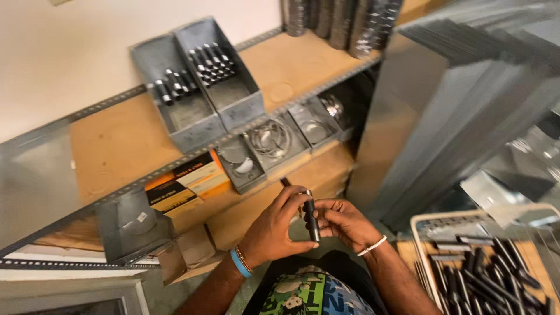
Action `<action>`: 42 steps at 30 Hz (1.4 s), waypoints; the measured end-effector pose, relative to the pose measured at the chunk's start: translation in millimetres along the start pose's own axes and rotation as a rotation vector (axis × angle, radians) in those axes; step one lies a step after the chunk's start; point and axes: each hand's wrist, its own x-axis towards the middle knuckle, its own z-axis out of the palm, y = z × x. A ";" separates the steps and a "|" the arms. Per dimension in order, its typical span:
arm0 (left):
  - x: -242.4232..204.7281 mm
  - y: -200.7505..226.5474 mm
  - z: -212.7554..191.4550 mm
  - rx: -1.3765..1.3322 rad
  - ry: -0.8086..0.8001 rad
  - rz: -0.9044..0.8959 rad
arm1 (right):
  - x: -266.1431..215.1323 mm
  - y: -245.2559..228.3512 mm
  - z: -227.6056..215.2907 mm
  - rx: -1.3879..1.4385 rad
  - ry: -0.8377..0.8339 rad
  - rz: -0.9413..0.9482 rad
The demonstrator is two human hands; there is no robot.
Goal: The person repeatedly picks small cylindrical metal parts from a wire basket and places them into a divided metal tray on a shelf. The person handles the parts one at a time, transferring them from the basket to the tray.
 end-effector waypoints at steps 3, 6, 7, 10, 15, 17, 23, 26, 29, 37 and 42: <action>20.2 -7.0 -33.2 0.010 0.132 0.112 | 18.7 -32.0 32.2 0.033 -0.116 -0.031; 48.8 -27.6 -71.8 0.161 0.227 0.110 | 32.4 -84.0 57.7 -0.100 -0.014 -0.016; 62.5 -42.0 -87.5 0.171 0.243 0.103 | 41.8 -95.2 57.1 -0.112 -0.030 -0.013; 101.8 -85.9 -143.0 0.282 0.353 0.032 | 75.4 -124.1 50.7 -0.130 0.038 -0.102; 184.1 -151.6 -240.5 0.484 0.405 -0.049 | 139.1 -165.0 21.4 -0.092 0.014 -0.082; 221.2 -199.5 -267.4 0.536 0.398 -0.039 | 168.6 -178.8 8.2 -0.100 -0.007 -0.083; 296.6 -313.9 -306.9 0.637 0.219 -0.332 | 219.0 -223.5 1.3 -0.090 -0.028 -0.073; 311.6 -336.8 -312.0 0.646 0.153 -0.431 | 236.7 -230.8 -8.4 -0.065 -0.042 -0.079; 314.1 -349.6 -311.3 0.634 0.077 -0.472 | 245.5 -231.9 -15.1 -0.044 -0.037 -0.073; 288.7 -312.6 -289.2 0.905 0.053 -0.299 | 249.7 -214.9 -24.3 -0.003 0.044 -0.067; 237.7 -193.2 -251.1 0.659 0.097 -0.169 | 228.2 -191.2 -23.4 -0.086 -0.002 -0.078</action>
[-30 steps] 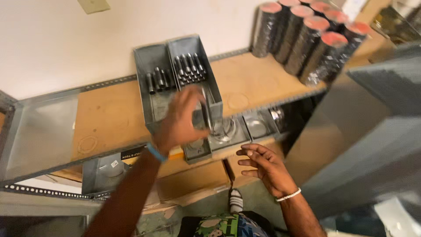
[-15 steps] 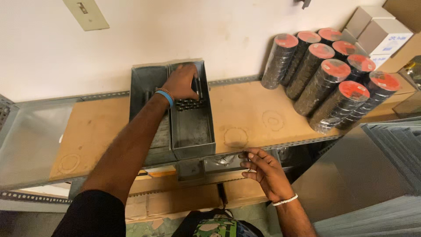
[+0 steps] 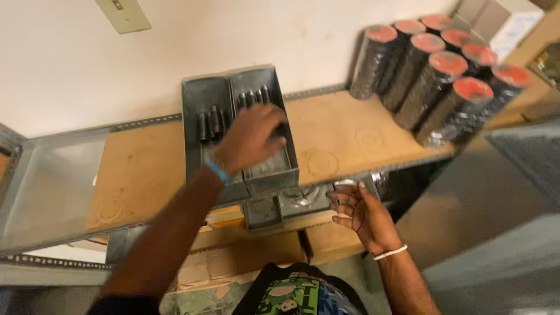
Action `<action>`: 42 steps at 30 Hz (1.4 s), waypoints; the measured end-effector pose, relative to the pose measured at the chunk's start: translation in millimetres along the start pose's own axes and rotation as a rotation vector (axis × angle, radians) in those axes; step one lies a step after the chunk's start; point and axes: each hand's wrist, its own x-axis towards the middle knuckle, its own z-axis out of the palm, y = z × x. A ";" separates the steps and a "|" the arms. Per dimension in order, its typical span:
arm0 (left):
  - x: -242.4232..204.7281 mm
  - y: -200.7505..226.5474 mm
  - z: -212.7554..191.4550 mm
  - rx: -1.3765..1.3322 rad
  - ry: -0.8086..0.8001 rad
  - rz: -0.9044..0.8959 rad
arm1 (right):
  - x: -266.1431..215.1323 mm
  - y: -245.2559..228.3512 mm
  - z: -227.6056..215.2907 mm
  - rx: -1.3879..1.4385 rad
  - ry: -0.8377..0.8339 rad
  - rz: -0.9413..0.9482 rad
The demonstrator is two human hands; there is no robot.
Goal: The person repeatedly picks small cylindrical metal parts from a wire basket and places them into a divided metal tray on a shelf. The person handles the parts one at a time, transferring them from the basket to the tray.
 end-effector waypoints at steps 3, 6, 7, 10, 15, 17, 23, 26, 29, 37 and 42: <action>-50.5 63.5 -0.6 -0.175 0.038 0.118 | -33.9 13.1 11.1 0.019 0.041 -0.005; -91.4 104.6 25.3 -0.329 -0.025 0.193 | -78.7 42.8 8.5 0.003 0.113 -0.049; -103.5 116.9 35.8 -0.346 -0.045 0.222 | -98.3 53.5 8.0 0.019 0.148 -0.054; -136.5 149.1 64.7 -0.498 -0.153 0.236 | -160.0 82.7 10.2 0.081 0.279 -0.033; -183.8 197.8 131.9 -0.640 -0.238 0.239 | -280.7 122.1 23.3 0.020 0.695 -0.047; -194.7 214.9 153.0 -0.687 -0.285 0.267 | -306.7 159.8 -8.0 0.007 0.808 -0.087; -244.7 271.9 215.7 -0.740 -0.463 0.340 | -427.1 267.1 -116.9 -0.192 1.158 -0.138; -257.1 299.0 225.4 -0.734 -0.555 0.360 | -494.8 300.1 -167.7 -0.494 1.315 -0.027; -271.3 324.1 237.5 -0.728 -0.626 0.336 | -562.5 322.6 -197.1 -0.770 1.378 0.195; -304.3 419.4 266.2 -0.739 -0.656 0.297 | -639.0 343.8 -206.3 -1.099 0.974 0.540; -324.4 484.1 277.4 -0.752 -0.609 0.346 | -645.6 395.2 -224.0 -1.387 0.595 0.786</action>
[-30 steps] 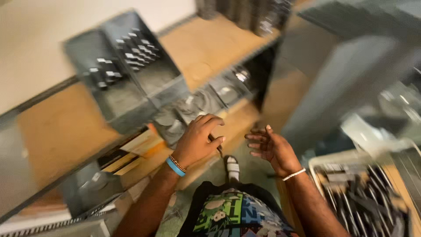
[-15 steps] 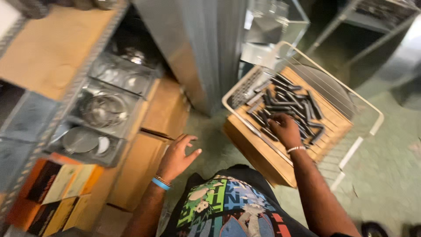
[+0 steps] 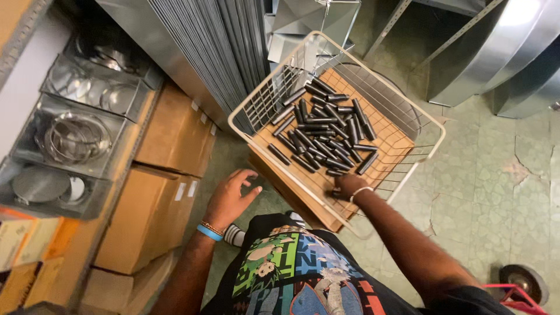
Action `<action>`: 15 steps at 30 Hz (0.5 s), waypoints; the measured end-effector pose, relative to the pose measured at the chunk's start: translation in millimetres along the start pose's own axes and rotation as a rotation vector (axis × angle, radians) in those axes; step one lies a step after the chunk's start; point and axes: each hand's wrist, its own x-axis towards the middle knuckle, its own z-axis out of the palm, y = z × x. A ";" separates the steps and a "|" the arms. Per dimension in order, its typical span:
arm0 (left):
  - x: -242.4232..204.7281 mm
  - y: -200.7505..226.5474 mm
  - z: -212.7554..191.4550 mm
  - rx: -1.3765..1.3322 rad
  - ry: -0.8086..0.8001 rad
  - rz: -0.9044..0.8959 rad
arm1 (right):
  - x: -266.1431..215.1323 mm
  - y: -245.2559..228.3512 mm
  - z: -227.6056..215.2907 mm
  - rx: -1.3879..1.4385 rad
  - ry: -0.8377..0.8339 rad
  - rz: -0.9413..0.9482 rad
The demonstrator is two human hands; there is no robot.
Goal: The person repeatedly picks small cylindrical metal parts from a wire basket and places them into a divided metal tray on a shelf. The person handles the parts one at a time, transferring them from the basket to the tray.
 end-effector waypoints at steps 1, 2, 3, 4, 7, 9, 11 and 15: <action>-0.7 9.4 6.9 0.000 0.006 -0.008 | 12.6 10.8 22.6 -0.006 -0.003 -0.009; -0.8 18.1 12.2 0.002 0.013 -0.006 | 28.1 20.9 42.1 -0.027 -0.003 -0.026; -1.3 26.2 16.4 0.005 0.019 -0.005 | 43.7 29.6 61.3 -0.048 -0.004 -0.044; -5.0 28.5 22.2 0.005 0.036 -0.016 | 39.1 29.0 62.6 -0.060 -0.003 -0.059; -15.7 34.3 36.2 -0.034 0.085 -0.055 | 30.4 31.2 73.7 -0.063 -0.052 -0.142; -22.6 37.7 41.3 -0.046 0.084 -0.093 | 33.7 37.5 89.3 -0.095 0.041 -0.124; -31.9 30.2 47.3 -0.052 0.103 -0.122 | 68.5 55.0 120.8 -0.084 0.039 -0.116; -40.4 32.5 30.4 -0.048 0.144 -0.163 | 57.2 46.1 41.0 0.028 0.023 0.005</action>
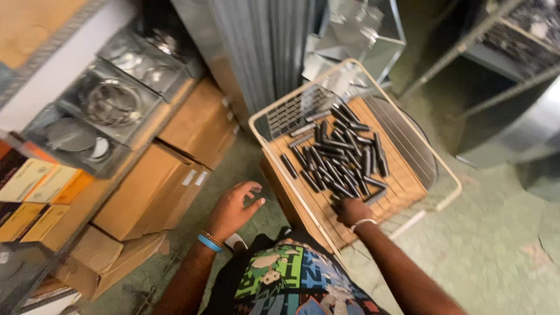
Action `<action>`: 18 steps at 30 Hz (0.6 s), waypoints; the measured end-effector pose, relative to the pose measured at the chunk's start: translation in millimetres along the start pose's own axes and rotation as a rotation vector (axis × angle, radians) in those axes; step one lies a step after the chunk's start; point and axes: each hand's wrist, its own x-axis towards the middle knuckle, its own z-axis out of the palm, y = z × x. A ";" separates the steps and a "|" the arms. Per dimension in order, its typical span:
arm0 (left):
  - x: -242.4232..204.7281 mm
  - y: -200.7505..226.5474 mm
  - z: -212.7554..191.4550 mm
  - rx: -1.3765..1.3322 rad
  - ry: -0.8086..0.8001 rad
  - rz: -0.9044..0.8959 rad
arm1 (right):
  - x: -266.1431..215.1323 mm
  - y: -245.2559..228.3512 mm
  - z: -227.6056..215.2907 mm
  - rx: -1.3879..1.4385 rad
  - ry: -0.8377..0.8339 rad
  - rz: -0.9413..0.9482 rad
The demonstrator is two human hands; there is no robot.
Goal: The person repeatedly picks small cylindrical metal parts from a wire basket and places them into a divided metal tray on a shelf. The person handles the parts one at a time, transferring them from the basket to the tray.
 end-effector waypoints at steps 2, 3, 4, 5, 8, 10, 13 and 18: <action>-2.2 5.7 -13.0 0.008 0.046 0.000 | -4.3 -9.8 -37.4 0.150 0.058 -0.011; -3.4 8.0 -21.1 0.016 0.070 0.005 | -6.9 -16.8 -55.6 0.314 0.106 -0.009; -1.6 7.4 -31.3 0.019 0.089 0.002 | -25.2 -42.0 -88.9 0.306 0.113 -0.026; -0.5 6.4 -40.8 0.009 0.059 0.040 | -45.9 -66.5 -120.4 0.451 0.160 -0.023; -4.1 25.2 -78.5 0.010 0.024 0.135 | -69.8 -139.2 -172.2 1.007 0.124 -0.081; -8.0 39.8 -107.4 0.024 0.022 0.188 | -65.5 -189.0 -189.2 1.411 0.015 -0.148; -14.7 45.7 -149.0 0.065 0.023 0.235 | -63.6 -270.9 -211.6 1.447 -0.162 -0.374; -33.3 -2.4 -199.7 0.213 0.212 0.314 | -70.5 -393.1 -238.9 1.392 -0.446 -0.576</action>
